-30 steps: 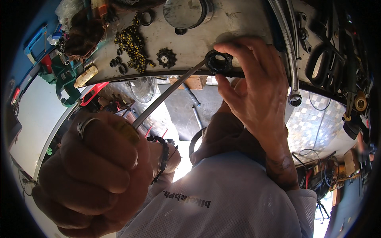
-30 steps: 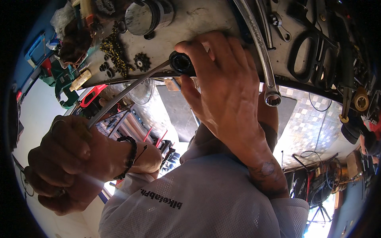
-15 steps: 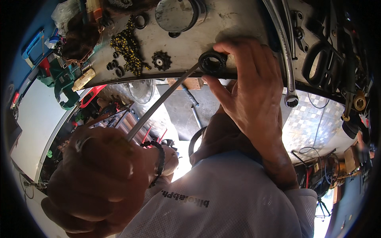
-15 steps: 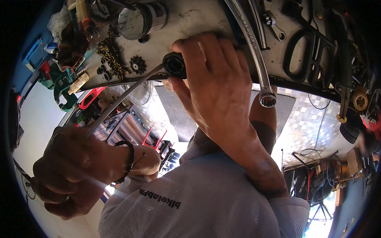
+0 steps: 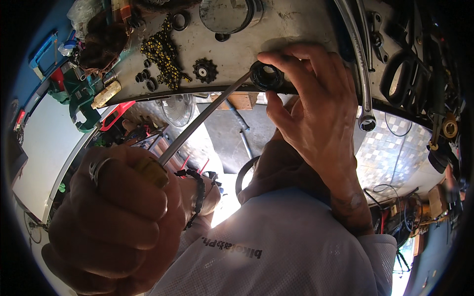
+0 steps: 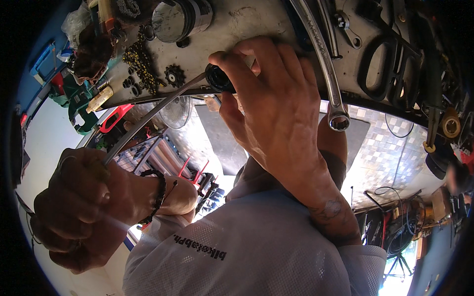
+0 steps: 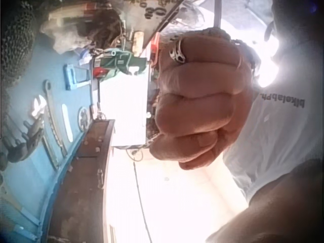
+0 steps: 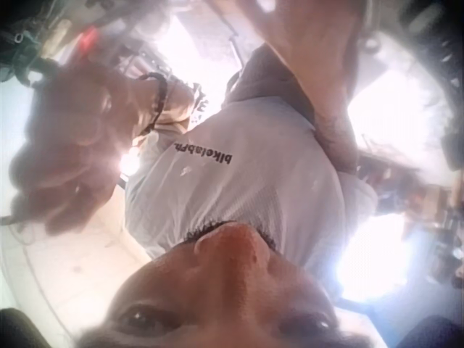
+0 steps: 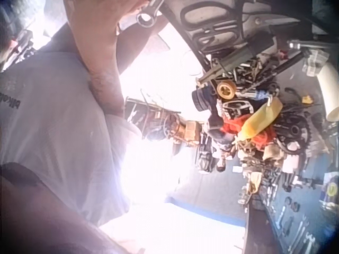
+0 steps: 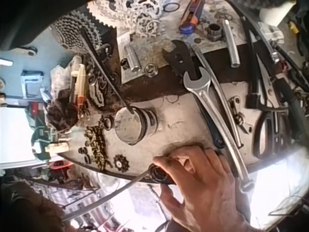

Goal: The person sits at a workbench and applies grease to a small black bicycle part using a brush and a screwdriver. They then wipe the part with a cloth.

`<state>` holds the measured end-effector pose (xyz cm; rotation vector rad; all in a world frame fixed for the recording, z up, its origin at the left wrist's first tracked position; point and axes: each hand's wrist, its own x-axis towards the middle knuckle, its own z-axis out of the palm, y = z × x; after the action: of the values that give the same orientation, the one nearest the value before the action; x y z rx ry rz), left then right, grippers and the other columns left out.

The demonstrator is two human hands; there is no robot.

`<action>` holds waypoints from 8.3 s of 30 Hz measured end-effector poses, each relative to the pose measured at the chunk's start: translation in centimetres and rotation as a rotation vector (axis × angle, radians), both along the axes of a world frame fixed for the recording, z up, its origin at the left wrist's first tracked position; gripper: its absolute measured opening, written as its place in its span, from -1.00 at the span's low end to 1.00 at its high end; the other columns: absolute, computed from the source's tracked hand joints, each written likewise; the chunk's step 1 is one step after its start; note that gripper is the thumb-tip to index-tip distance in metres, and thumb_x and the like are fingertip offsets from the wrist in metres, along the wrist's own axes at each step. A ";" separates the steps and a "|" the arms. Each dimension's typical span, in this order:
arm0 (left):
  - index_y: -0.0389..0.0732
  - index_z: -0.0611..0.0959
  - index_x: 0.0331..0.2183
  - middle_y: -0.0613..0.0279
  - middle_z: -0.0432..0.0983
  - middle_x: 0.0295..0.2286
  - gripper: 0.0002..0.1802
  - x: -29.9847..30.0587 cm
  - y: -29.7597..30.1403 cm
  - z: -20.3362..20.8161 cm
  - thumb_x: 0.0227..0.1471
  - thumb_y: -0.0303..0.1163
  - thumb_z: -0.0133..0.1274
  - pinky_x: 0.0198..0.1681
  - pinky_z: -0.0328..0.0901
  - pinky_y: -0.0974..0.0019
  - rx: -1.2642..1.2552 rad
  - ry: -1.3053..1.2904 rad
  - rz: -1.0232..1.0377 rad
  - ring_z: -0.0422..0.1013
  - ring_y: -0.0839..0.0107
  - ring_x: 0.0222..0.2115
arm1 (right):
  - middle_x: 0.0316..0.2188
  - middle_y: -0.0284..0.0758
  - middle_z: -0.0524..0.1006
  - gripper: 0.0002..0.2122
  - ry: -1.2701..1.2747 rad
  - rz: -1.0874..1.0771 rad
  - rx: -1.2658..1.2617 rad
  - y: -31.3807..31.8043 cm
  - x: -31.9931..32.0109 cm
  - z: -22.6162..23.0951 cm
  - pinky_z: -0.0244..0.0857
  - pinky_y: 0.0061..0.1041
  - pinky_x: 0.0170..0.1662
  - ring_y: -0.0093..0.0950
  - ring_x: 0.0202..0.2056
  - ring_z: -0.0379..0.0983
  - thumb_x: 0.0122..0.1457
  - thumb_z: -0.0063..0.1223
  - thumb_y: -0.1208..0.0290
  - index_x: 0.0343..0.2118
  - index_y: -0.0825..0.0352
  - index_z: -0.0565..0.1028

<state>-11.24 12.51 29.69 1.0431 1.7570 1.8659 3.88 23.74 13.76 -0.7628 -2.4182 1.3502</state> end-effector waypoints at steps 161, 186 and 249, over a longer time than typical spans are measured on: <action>-0.38 0.53 0.09 0.04 0.62 -0.13 -0.53 15.1 -1.1 6.0 0.39 -0.18 0.06 -0.31 0.56 0.26 0.323 -0.672 -0.080 0.60 0.32 -0.26 | 0.27 -0.10 0.40 -0.67 0.391 0.529 -0.143 9.1 10.4 26.5 0.18 -0.24 0.33 -0.23 0.28 0.34 0.15 -0.05 0.69 -0.06 0.32 0.60; -0.34 0.59 -0.09 0.14 0.61 -0.49 -0.63 16.0 -1.8 7.3 0.40 -0.17 0.02 -0.60 0.40 0.39 0.197 -0.844 -0.017 0.51 0.46 -0.65 | 0.16 -0.28 0.52 -0.60 0.411 0.775 0.652 8.8 9.1 28.4 0.31 -0.13 0.26 -0.19 0.22 0.44 0.04 0.04 0.75 -0.23 0.06 0.74; -0.34 0.63 -0.06 0.04 0.36 0.03 -0.49 15.2 -1.8 6.4 -0.11 -0.90 0.16 0.14 0.43 0.19 0.158 0.104 0.032 0.43 0.27 0.08 | 0.28 -0.15 0.42 -0.62 0.061 0.459 -0.928 7.3 11.4 24.9 0.14 -0.22 0.40 -0.34 0.28 0.37 0.24 0.00 0.57 0.12 0.47 0.53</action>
<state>4.00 10.73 36.07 1.1959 1.7146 2.0311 15.26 31.03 38.61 -0.3028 -1.8914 2.6841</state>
